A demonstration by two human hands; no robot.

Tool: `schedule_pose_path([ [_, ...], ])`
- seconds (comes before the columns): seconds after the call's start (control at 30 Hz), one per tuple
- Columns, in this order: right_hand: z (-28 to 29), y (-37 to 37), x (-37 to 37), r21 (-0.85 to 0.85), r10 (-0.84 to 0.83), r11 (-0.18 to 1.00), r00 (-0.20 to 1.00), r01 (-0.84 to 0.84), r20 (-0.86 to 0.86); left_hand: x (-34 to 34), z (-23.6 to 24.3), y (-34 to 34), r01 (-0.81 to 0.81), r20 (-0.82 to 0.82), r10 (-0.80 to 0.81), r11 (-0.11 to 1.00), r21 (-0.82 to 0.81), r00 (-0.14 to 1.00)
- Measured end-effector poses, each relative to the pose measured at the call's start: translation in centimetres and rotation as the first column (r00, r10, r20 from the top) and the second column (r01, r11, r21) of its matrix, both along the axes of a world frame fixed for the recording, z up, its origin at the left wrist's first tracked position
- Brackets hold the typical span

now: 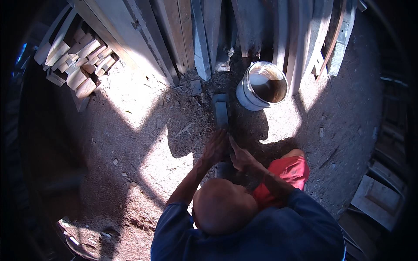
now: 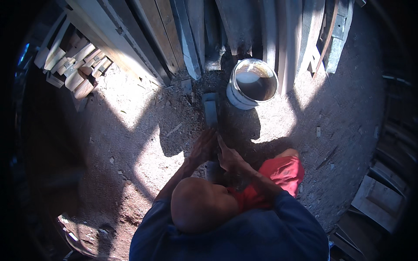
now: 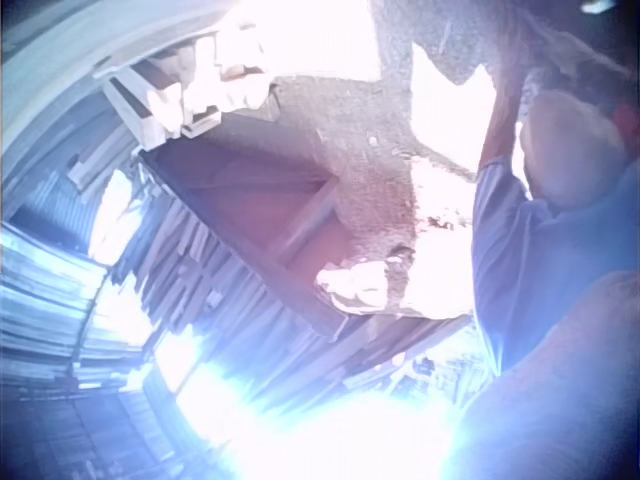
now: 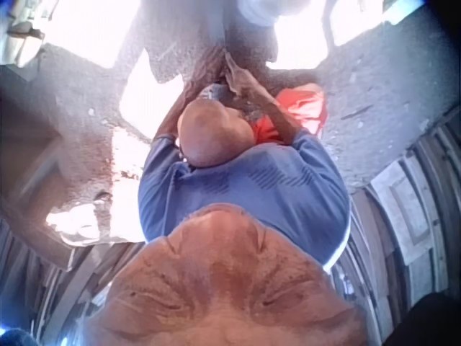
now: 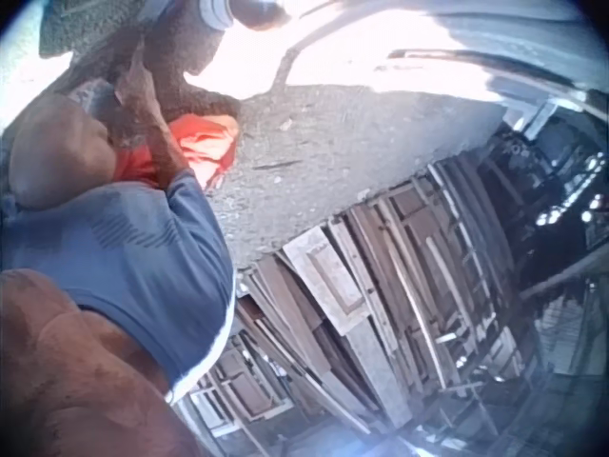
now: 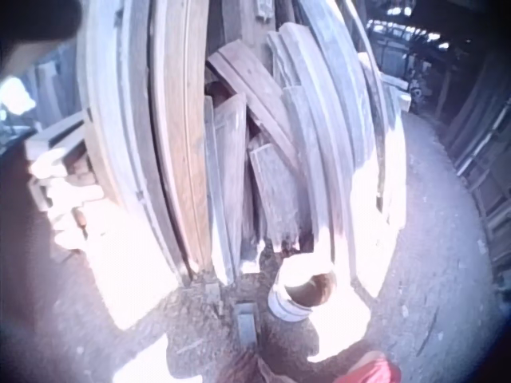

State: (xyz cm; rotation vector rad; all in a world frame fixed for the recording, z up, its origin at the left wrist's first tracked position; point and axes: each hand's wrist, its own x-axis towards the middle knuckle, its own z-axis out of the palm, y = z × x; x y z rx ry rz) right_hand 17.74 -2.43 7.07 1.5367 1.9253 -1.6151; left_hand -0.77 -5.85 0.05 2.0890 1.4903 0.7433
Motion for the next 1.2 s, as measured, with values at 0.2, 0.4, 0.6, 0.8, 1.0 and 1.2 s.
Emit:
schedule_pose_path([
  [0.2, 0.7, 2.9, -3.2, 0.092, -0.045, 0.995, 0.999, 0.048, -0.031, -3.0, -1.8, 5.6, 0.032, -0.090, -0.024, 0.995, 0.091, 0.996],
  [0.4, 2.4, 8.0, -5.5, -0.103, -0.063, 0.993, 0.998, 0.061, -0.024, -6.8, -1.4, 11.3, 0.144, -0.008, -0.144, 0.981, 0.132, 0.990],
  [0.6, 1.1, -3.4, 0.3, 0.001, 0.076, 0.997, 0.988, -0.077, 0.137, -0.8, -1.7, 2.3, 0.042, 0.005, -0.043, 0.996, 0.075, 0.999],
  [0.8, 2.2, 10.1, -6.1, -0.075, -0.096, 0.993, 0.992, 0.090, -0.082, -7.3, -1.1, 14.3, 0.074, -0.003, -0.074, 0.997, -0.032, 0.997],
  [1.0, -1.1, -3.8, 1.5, 0.101, 0.088, 0.991, 0.995, -0.093, 0.048, -0.7, -3.6, 0.8, 0.024, 0.039, -0.026, 0.999, 0.030, 0.999],
  [1.2, 0.7, 6.2, -4.1, 0.098, -0.005, 0.995, 1.000, 0.005, 0.000, -6.0, -1.8, 11.9, 0.044, -0.050, -0.045, 0.999, -0.014, 0.998],
])
